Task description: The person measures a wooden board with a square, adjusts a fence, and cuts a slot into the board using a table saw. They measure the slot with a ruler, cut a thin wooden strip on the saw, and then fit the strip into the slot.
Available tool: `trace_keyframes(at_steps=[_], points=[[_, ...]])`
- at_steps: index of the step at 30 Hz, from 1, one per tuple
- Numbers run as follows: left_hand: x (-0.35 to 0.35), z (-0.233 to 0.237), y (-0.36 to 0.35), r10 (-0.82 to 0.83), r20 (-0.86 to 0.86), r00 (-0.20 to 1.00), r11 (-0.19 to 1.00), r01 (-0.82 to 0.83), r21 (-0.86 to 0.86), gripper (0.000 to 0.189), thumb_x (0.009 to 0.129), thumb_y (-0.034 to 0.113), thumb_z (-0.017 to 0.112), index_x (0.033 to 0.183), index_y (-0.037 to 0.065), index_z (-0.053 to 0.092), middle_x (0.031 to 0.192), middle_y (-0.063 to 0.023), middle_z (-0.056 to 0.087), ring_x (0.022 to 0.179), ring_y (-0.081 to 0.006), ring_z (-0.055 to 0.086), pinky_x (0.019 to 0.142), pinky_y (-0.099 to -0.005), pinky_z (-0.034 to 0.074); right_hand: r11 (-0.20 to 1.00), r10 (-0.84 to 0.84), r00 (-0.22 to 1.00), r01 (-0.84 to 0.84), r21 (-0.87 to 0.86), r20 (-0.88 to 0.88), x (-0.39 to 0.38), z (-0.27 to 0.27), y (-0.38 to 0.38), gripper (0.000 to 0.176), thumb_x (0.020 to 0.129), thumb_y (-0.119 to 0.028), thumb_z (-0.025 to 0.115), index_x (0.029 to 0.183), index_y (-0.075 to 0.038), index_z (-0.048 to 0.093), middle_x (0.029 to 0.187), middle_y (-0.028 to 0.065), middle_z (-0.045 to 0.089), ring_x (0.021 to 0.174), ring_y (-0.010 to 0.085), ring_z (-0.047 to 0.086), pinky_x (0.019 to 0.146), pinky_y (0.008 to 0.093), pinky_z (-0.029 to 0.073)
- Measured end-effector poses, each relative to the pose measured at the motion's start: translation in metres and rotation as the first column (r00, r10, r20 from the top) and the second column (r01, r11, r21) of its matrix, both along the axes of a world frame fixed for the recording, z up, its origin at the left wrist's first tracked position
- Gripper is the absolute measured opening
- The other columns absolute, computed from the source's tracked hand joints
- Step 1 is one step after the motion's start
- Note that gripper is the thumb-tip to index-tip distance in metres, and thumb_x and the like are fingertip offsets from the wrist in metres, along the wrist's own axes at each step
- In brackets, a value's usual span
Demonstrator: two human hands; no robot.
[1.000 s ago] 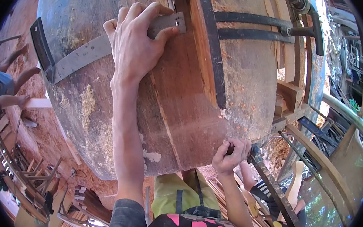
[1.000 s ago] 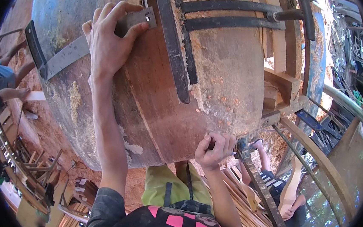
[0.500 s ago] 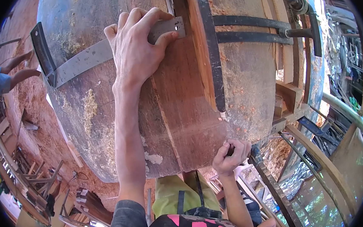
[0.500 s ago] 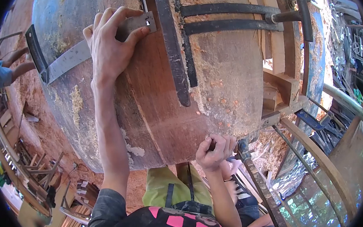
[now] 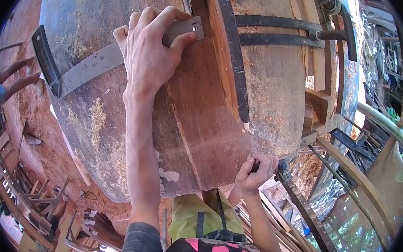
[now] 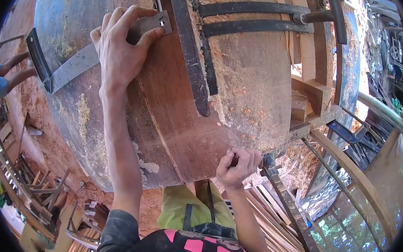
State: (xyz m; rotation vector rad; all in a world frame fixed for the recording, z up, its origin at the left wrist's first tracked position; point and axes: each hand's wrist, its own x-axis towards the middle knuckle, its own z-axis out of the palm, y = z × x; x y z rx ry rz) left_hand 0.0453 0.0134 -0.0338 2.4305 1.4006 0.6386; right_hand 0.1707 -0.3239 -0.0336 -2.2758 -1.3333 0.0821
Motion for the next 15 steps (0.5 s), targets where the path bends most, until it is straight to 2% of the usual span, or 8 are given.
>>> trace_keyframes(at_steps=[9, 11, 12, 14, 15], points=[[0.000, 0.002, 0.000, -0.012, 0.016, 1.000, 1.000, 0.012, 0.001, 0.034, 0.084, 0.037, 0.083, 0.114, 0.023, 0.075, 0.107, 0.0002, 0.066, 0.112, -0.0201, 0.058, 0.099, -0.0415, 0.032, 1.000, -0.004, 1.000, 0.004, 0.012, 0.004, -0.001, 0.004, 0.000, 0.009, 0.085, -0.008, 0.061, 0.093, -0.006, 0.059, 0.082, 0.0110, 0.057, 0.076, 0.0312, 0.050, 0.070, 0.0437, 0.039], [0.000, 0.004, -0.001, -0.013, 0.030, 0.999, 1.000, 0.013, 0.005, 0.033, 0.083, 0.036, 0.082, 0.113, 0.023, 0.075, 0.106, -0.0009, 0.065, 0.112, -0.0212, 0.058, 0.099, -0.0412, 0.032, 0.998, -0.060, 0.983, 0.057, -0.018, -0.171, 0.000, 0.011, 0.006, 0.011, 0.084, -0.006, 0.064, 0.094, -0.005, 0.059, 0.083, 0.0106, 0.059, 0.079, 0.0290, 0.053, 0.073, 0.0409, 0.041], [0.001, 0.006, 0.000, -0.018, 0.035, 0.999, 1.000, 0.018, 0.005, 0.032, 0.083, 0.035, 0.082, 0.112, 0.022, 0.075, 0.105, -0.0019, 0.065, 0.112, -0.0223, 0.058, 0.099, -0.0410, 0.032, 0.987, -0.144, 0.910, 0.159, 0.006, -0.390, 0.000, 0.023, 0.012, 0.013, 0.085, -0.005, 0.066, 0.097, -0.004, 0.060, 0.089, 0.0102, 0.061, 0.084, 0.0246, 0.056, 0.081, 0.0388, 0.044], [0.001, 0.009, 0.001, -0.017, 0.046, 0.999, 1.000, 0.018, -0.006, 0.032, 0.083, 0.034, 0.082, 0.111, 0.022, 0.075, 0.105, -0.0012, 0.065, 0.112, -0.0222, 0.057, 0.098, -0.0417, 0.032, 0.927, -0.172, 0.806, 0.326, 0.182, -0.566, 0.013, 0.059, 0.042, 0.018, 0.090, -0.006, 0.065, 0.107, -0.001, 0.062, 0.100, 0.0115, 0.062, 0.094, 0.0224, 0.058, 0.089, 0.0385, 0.045], [0.003, 0.011, -0.001, -0.007, 0.036, 0.999, 1.000, 0.008, -0.026, 0.032, 0.082, 0.034, 0.082, 0.111, 0.022, 0.075, 0.105, -0.0004, 0.065, 0.112, -0.0220, 0.056, 0.098, -0.0424, 0.033, 0.946, -0.174, 0.888, 0.270, 0.177, -0.426, 0.030, 0.082, 0.064, 0.024, 0.092, -0.007, 0.064, 0.114, 0.001, 0.060, 0.107, 0.0133, 0.060, 0.099, 0.0230, 0.058, 0.093, 0.0394, 0.045]])
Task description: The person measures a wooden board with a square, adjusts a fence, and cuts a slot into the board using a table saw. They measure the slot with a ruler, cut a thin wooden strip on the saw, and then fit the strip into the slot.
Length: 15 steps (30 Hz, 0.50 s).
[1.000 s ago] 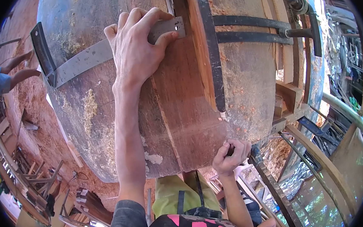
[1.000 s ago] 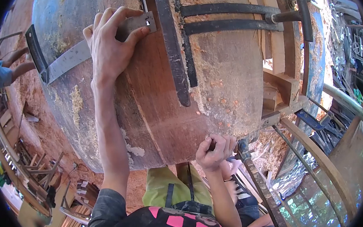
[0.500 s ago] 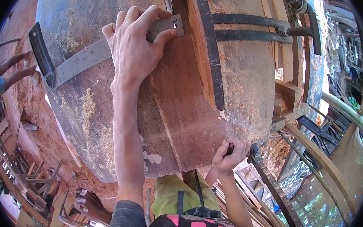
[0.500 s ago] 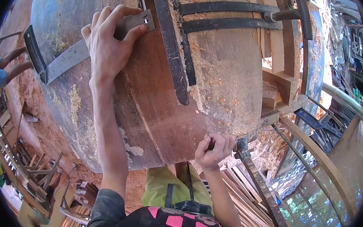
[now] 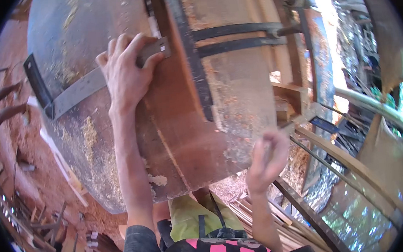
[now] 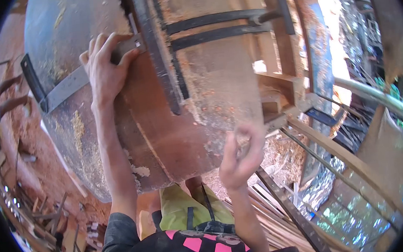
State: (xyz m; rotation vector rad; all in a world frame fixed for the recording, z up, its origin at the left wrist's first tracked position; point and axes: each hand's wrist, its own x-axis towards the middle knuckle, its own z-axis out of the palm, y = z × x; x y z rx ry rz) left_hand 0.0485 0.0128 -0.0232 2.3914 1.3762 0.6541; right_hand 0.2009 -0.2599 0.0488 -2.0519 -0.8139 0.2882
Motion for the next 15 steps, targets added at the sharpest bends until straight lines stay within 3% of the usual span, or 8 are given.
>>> trace_keyframes(at_steps=[1, 3, 5, 6, 7, 9, 14, 15], points=[[0.001, 0.001, -0.001, -0.023, 0.035, 0.999, 1.000, 0.023, 0.002, 0.032, 0.082, 0.034, 0.082, 0.111, 0.022, 0.075, 0.105, -0.0004, 0.065, 0.112, -0.0220, 0.056, 0.098, -0.0424, 0.033, 0.998, 0.035, 0.988, -0.026, -0.057, 0.152, 0.022, 0.022, 0.026, 0.029, 0.094, -0.007, 0.063, 0.121, 0.003, 0.058, 0.115, 0.0150, 0.059, 0.104, 0.0237, 0.057, 0.096, 0.0402, 0.045], [0.000, 0.005, 0.000, 0.010, -0.023, 1.000, 0.998, -0.011, -0.056, 0.032, 0.082, 0.033, 0.082, 0.111, 0.022, 0.074, 0.106, -0.0014, 0.064, 0.113, -0.0225, 0.056, 0.098, -0.0427, 0.033, 0.994, -0.111, 0.979, 0.110, 0.016, 0.169, 0.059, 0.051, 0.084, 0.043, 0.094, -0.012, 0.065, 0.131, 0.007, 0.052, 0.126, 0.0188, 0.057, 0.116, 0.0282, 0.056, 0.103, 0.0420, 0.044], [0.000, 0.006, 0.000, -0.001, -0.012, 1.000, 0.999, 0.001, -0.044, 0.033, 0.082, 0.033, 0.081, 0.112, 0.022, 0.074, 0.107, -0.0018, 0.064, 0.114, -0.0227, 0.056, 0.098, -0.0430, 0.033, 0.982, -0.068, 0.870, 0.145, -0.121, 0.488, 0.118, 0.049, 0.124, 0.057, 0.094, -0.025, 0.069, 0.137, 0.008, 0.051, 0.139, 0.0274, 0.053, 0.131, 0.0390, 0.052, 0.114, 0.0484, 0.038], [-0.001, 0.007, 0.000, 0.008, -0.029, 1.000, 0.999, -0.009, -0.047, 0.033, 0.082, 0.033, 0.081, 0.112, 0.021, 0.073, 0.108, -0.0022, 0.064, 0.114, -0.0229, 0.055, 0.099, -0.0432, 0.033, 0.961, -0.031, 0.855, 0.167, -0.220, 0.517, 0.139, 0.049, 0.149, 0.055, 0.095, -0.031, 0.066, 0.131, 0.010, 0.056, 0.132, 0.0310, 0.060, 0.127, 0.0425, 0.056, 0.111, 0.0496, 0.041], [-0.001, 0.010, 0.000, 0.002, -0.022, 1.000, 0.998, -0.003, -0.068, 0.033, 0.083, 0.033, 0.080, 0.113, 0.021, 0.073, 0.110, -0.0021, 0.064, 0.114, -0.0231, 0.055, 0.099, -0.0438, 0.033, 0.897, 0.024, 0.909, 0.165, -0.410, 0.417, 0.147, 0.062, 0.176, 0.052, 0.095, -0.035, 0.064, 0.123, 0.008, 0.062, 0.120, 0.0316, 0.067, 0.118, 0.0454, 0.063, 0.105, 0.0507, 0.047], [0.000, 0.012, 0.001, 0.013, -0.009, 1.000, 0.997, -0.014, -0.072, 0.034, 0.082, 0.032, 0.082, 0.113, 0.021, 0.073, 0.110, -0.0021, 0.064, 0.114, -0.0227, 0.055, 0.099, -0.0427, 0.033, 0.728, 0.081, 0.901, 0.239, -0.643, 0.426, 0.160, 0.050, 0.221, 0.043, 0.097, -0.035, 0.062, 0.113, 0.005, 0.068, 0.104, 0.0288, 0.073, 0.102, 0.0464, 0.070, 0.093, 0.0532, 0.054], [-0.004, 0.015, 0.002, 0.003, 0.025, 1.000, 0.992, 0.001, -0.127, 0.034, 0.083, 0.032, 0.081, 0.113, 0.020, 0.073, 0.108, -0.0020, 0.063, 0.112, -0.0237, 0.055, 0.098, -0.0428, 0.033, 0.828, 0.211, 0.764, 0.192, -0.527, 0.610, 0.195, 0.018, 0.216, 0.035, 0.099, -0.033, 0.063, 0.087, -0.001, 0.069, 0.084, 0.0253, 0.073, 0.088, 0.0442, 0.072, 0.079, 0.0528, 0.056], [-0.005, 0.015, 0.002, 0.000, 0.022, 1.000, 0.992, 0.003, -0.123, 0.033, 0.082, 0.031, 0.081, 0.112, 0.019, 0.073, 0.108, -0.0020, 0.063, 0.111, -0.0239, 0.054, 0.097, -0.0433, 0.033, 0.821, 0.409, 0.747, -0.049, -0.569, 0.525, 0.205, 0.024, 0.214, 0.035, 0.098, -0.034, 0.065, 0.085, -0.002, 0.066, 0.080, 0.0232, 0.071, 0.085, 0.0434, 0.071, 0.076, 0.0523, 0.055]])
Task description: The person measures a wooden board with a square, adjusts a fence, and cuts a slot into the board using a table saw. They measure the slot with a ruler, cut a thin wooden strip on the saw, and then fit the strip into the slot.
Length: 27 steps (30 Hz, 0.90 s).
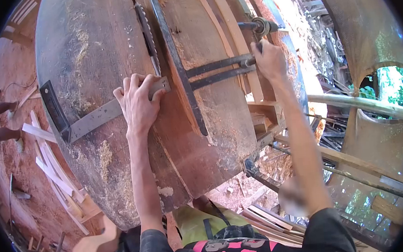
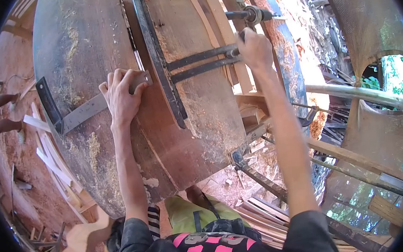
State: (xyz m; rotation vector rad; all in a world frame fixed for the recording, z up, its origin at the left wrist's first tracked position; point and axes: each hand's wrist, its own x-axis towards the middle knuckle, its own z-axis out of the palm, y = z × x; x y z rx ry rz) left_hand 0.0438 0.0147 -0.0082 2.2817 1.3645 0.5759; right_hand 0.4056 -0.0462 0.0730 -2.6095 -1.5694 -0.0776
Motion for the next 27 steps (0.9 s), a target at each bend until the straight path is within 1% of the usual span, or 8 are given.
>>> trace_keyframes(at_steps=[7, 11, 15, 17, 20, 23, 25, 27], points=[[-0.001, 0.002, -0.001, -0.002, 0.023, 1.000, 1.000, 0.002, -0.009, 0.032, 0.083, 0.030, 0.081, 0.112, 0.019, 0.073, 0.109, -0.0017, 0.062, 0.112, -0.0231, 0.054, 0.097, -0.0436, 0.033, 0.927, 0.330, 0.930, -0.352, -0.127, -0.164, 0.015, 0.031, -0.006, 0.027, 0.098, -0.030, 0.067, 0.090, -0.004, 0.062, 0.095, 0.0117, 0.070, 0.095, 0.0354, 0.066, 0.078, 0.0461, 0.052], [-0.002, 0.000, 0.000, 0.010, 0.027, 1.000, 1.000, -0.010, -0.011, 0.033, 0.082, 0.029, 0.081, 0.113, 0.020, 0.073, 0.108, -0.0011, 0.063, 0.112, -0.0223, 0.054, 0.097, -0.0440, 0.033, 0.481, 0.800, 0.589, -0.742, -0.468, -0.112, 0.016, 0.058, -0.026, 0.023, 0.092, -0.031, 0.073, 0.104, -0.011, 0.070, 0.118, 0.0034, 0.070, 0.130, 0.0279, 0.051, 0.110, 0.0460, 0.040], [-0.003, 0.003, 0.000, 0.020, 0.015, 1.000, 1.000, -0.020, -0.015, 0.032, 0.082, 0.028, 0.082, 0.111, 0.018, 0.074, 0.110, -0.0012, 0.063, 0.113, -0.0224, 0.054, 0.097, -0.0436, 0.033, 0.918, 0.367, 0.908, -0.318, 0.236, -0.203, 0.025, 0.046, -0.020, 0.053, 0.094, -0.044, 0.071, 0.116, 0.003, 0.062, 0.127, 0.0131, 0.068, 0.132, 0.0238, 0.051, 0.114, 0.0417, 0.037], [-0.004, 0.004, 0.001, 0.022, 0.028, 0.999, 1.000, -0.021, -0.014, 0.033, 0.082, 0.028, 0.082, 0.111, 0.018, 0.074, 0.110, -0.0013, 0.063, 0.113, -0.0224, 0.054, 0.097, -0.0436, 0.033, 0.901, -0.393, 0.576, 0.087, -0.424, -0.717, 0.023, 0.062, -0.002, 0.051, 0.095, -0.037, 0.071, 0.122, 0.005, 0.062, 0.133, 0.0159, 0.065, 0.138, 0.0237, 0.046, 0.115, 0.0437, 0.034], [-0.003, 0.005, 0.002, 0.023, 0.051, 0.998, 0.999, -0.021, -0.038, 0.033, 0.081, 0.029, 0.082, 0.111, 0.018, 0.074, 0.109, -0.0014, 0.062, 0.113, -0.0223, 0.054, 0.097, -0.0436, 0.033, 0.829, 0.356, 0.868, -0.464, -0.311, -0.346, 0.001, 0.071, -0.006, 0.030, 0.096, -0.017, 0.068, 0.120, 0.001, 0.067, 0.125, 0.0113, 0.069, 0.123, 0.0193, 0.058, 0.105, 0.0367, 0.044], [-0.004, 0.003, 0.003, 0.025, 0.054, 0.998, 0.998, -0.023, -0.050, 0.033, 0.081, 0.029, 0.082, 0.111, 0.018, 0.074, 0.109, -0.0014, 0.062, 0.112, -0.0222, 0.054, 0.096, -0.0437, 0.034, 0.310, 0.887, 0.390, -0.900, -0.306, -0.247, 0.018, 0.066, -0.001, 0.022, 0.097, -0.007, 0.062, 0.118, -0.004, 0.070, 0.120, 0.0056, 0.070, 0.106, 0.0170, 0.067, 0.094, 0.0310, 0.052], [-0.005, 0.003, 0.002, 0.017, 0.077, 0.997, 0.999, -0.013, -0.047, 0.032, 0.081, 0.029, 0.082, 0.111, 0.019, 0.074, 0.109, -0.0014, 0.062, 0.112, -0.0220, 0.054, 0.095, -0.0437, 0.034, 0.920, 0.048, 0.550, -0.350, -0.178, -0.834, 0.007, 0.084, 0.012, 0.022, 0.098, -0.010, 0.062, 0.117, -0.007, 0.073, 0.118, 0.0058, 0.070, 0.106, 0.0195, 0.069, 0.101, 0.0335, 0.052], [-0.006, 0.004, 0.002, 0.024, 0.080, 0.996, 0.999, -0.021, -0.038, 0.032, 0.081, 0.028, 0.082, 0.110, 0.018, 0.074, 0.108, -0.0018, 0.062, 0.112, -0.0220, 0.054, 0.095, -0.0437, 0.033, 1.000, -0.016, 0.524, -0.012, -0.027, -0.851, 0.020, 0.081, 0.041, 0.028, 0.101, -0.015, 0.062, 0.123, 0.001, 0.068, 0.121, 0.0096, 0.068, 0.104, 0.0205, 0.069, 0.102, 0.0350, 0.052]])
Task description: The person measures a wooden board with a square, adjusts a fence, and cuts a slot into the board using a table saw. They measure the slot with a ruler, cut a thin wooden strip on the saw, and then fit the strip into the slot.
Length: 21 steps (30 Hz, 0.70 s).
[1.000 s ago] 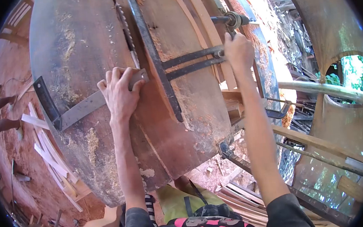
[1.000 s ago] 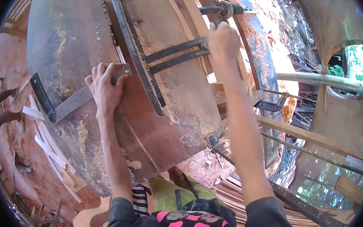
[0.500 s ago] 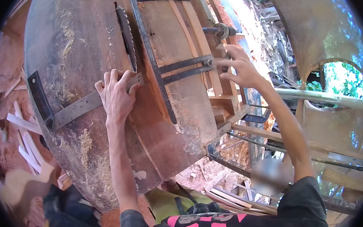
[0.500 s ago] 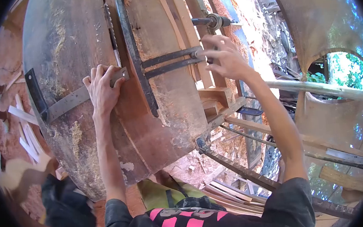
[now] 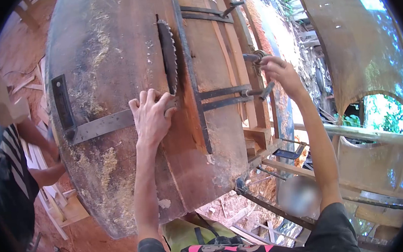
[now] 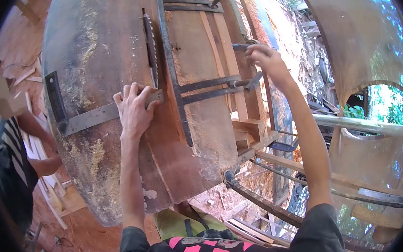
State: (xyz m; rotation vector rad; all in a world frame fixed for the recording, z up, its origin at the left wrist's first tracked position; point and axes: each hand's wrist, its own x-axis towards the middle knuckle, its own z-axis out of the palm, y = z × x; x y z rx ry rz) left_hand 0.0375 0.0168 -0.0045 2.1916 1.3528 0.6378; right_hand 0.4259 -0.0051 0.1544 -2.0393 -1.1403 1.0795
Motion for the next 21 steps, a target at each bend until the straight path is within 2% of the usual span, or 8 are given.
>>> trace_keyframes(at_steps=[1, 6, 10, 14, 16, 18, 20, 21], points=[[-0.001, 0.001, 0.000, -0.010, 0.009, 1.000, 1.000, 0.010, -0.005, 0.031, 0.081, 0.028, 0.082, 0.110, 0.018, 0.074, 0.108, -0.0019, 0.062, 0.111, -0.0222, 0.053, 0.095, -0.0437, 0.033, 0.988, -0.139, 0.989, 0.143, 0.066, -0.054, 0.011, -0.012, 0.015, 0.046, 0.102, -0.027, 0.063, 0.132, 0.009, 0.058, 0.124, 0.0155, 0.065, 0.111, 0.0232, 0.067, 0.107, 0.0371, 0.049], [-0.001, 0.000, 0.001, -0.014, 0.021, 1.000, 1.000, 0.014, -0.027, 0.032, 0.080, 0.026, 0.082, 0.109, 0.018, 0.074, 0.107, -0.0020, 0.061, 0.110, -0.0225, 0.053, 0.095, -0.0432, 0.032, 0.927, -0.331, 0.905, 0.365, 0.088, -0.268, 0.033, -0.060, 0.130, 0.065, 0.100, -0.041, 0.066, 0.137, 0.009, 0.045, 0.137, 0.0221, 0.049, 0.130, 0.0324, 0.051, 0.114, 0.0427, 0.042], [-0.002, 0.000, 0.003, -0.018, 0.024, 1.000, 0.999, 0.019, -0.032, 0.032, 0.080, 0.026, 0.082, 0.110, 0.017, 0.074, 0.107, -0.0017, 0.061, 0.110, -0.0222, 0.053, 0.094, -0.0435, 0.032, 0.901, -0.340, 0.878, 0.407, 0.152, -0.338, 0.026, -0.082, 0.235, 0.052, 0.097, -0.045, 0.068, 0.119, -0.003, 0.048, 0.104, 0.0094, 0.044, 0.106, 0.0278, 0.052, 0.118, 0.0521, 0.038], [-0.003, 0.000, 0.005, -0.019, 0.043, 0.999, 0.998, 0.021, -0.059, 0.031, 0.081, 0.026, 0.082, 0.109, 0.019, 0.074, 0.107, -0.0024, 0.060, 0.110, -0.0227, 0.053, 0.093, -0.0444, 0.033, 0.843, -0.510, 0.816, 0.538, 0.033, -0.272, 0.030, -0.109, 0.305, 0.042, 0.098, -0.034, 0.064, 0.125, -0.007, 0.047, 0.105, 0.0112, 0.051, 0.097, 0.0280, 0.059, 0.097, 0.0553, 0.055], [-0.004, -0.001, 0.007, -0.016, 0.046, 0.999, 0.996, 0.020, -0.088, 0.030, 0.081, 0.026, 0.081, 0.109, 0.021, 0.073, 0.106, -0.0027, 0.060, 0.110, -0.0229, 0.053, 0.093, -0.0448, 0.033, 0.874, -0.475, 0.876, 0.481, 0.074, -0.090, 0.044, -0.126, 0.312, 0.034, 0.099, -0.022, 0.060, 0.125, -0.005, 0.047, 0.106, 0.0128, 0.060, 0.093, 0.0280, 0.064, 0.087, 0.0534, 0.060], [-0.004, -0.003, 0.006, -0.021, 0.068, 0.997, 0.996, 0.026, -0.081, 0.031, 0.081, 0.027, 0.081, 0.110, 0.021, 0.073, 0.106, -0.0026, 0.060, 0.109, -0.0229, 0.053, 0.092, -0.0449, 0.033, 0.982, -0.190, 0.977, 0.190, -0.009, -0.093, 0.066, -0.114, 0.298, 0.033, 0.093, -0.010, 0.062, 0.124, -0.006, 0.052, 0.112, 0.0111, 0.065, 0.101, 0.0268, 0.066, 0.086, 0.0532, 0.059], [-0.007, -0.003, 0.008, -0.006, 0.082, 0.997, 0.996, 0.013, -0.090, 0.030, 0.081, 0.026, 0.081, 0.111, 0.023, 0.073, 0.107, -0.0025, 0.060, 0.107, -0.0228, 0.053, 0.092, -0.0446, 0.033, 0.974, 0.197, 0.966, -0.172, -0.149, 0.167, 0.064, -0.080, 0.281, 0.036, 0.089, -0.007, 0.065, 0.124, -0.006, 0.055, 0.119, 0.0095, 0.067, 0.105, 0.0287, 0.066, 0.094, 0.0486, 0.054], [-0.007, -0.003, 0.009, -0.013, 0.074, 0.997, 0.994, 0.021, -0.109, 0.030, 0.081, 0.026, 0.081, 0.110, 0.023, 0.074, 0.106, -0.0024, 0.060, 0.107, -0.0229, 0.053, 0.092, -0.0445, 0.033, 0.969, 0.225, 0.958, -0.202, -0.143, 0.175, 0.060, -0.070, 0.300, 0.036, 0.089, -0.007, 0.065, 0.124, -0.006, 0.055, 0.119, 0.0095, 0.067, 0.105, 0.0287, 0.066, 0.094, 0.0486, 0.054]])
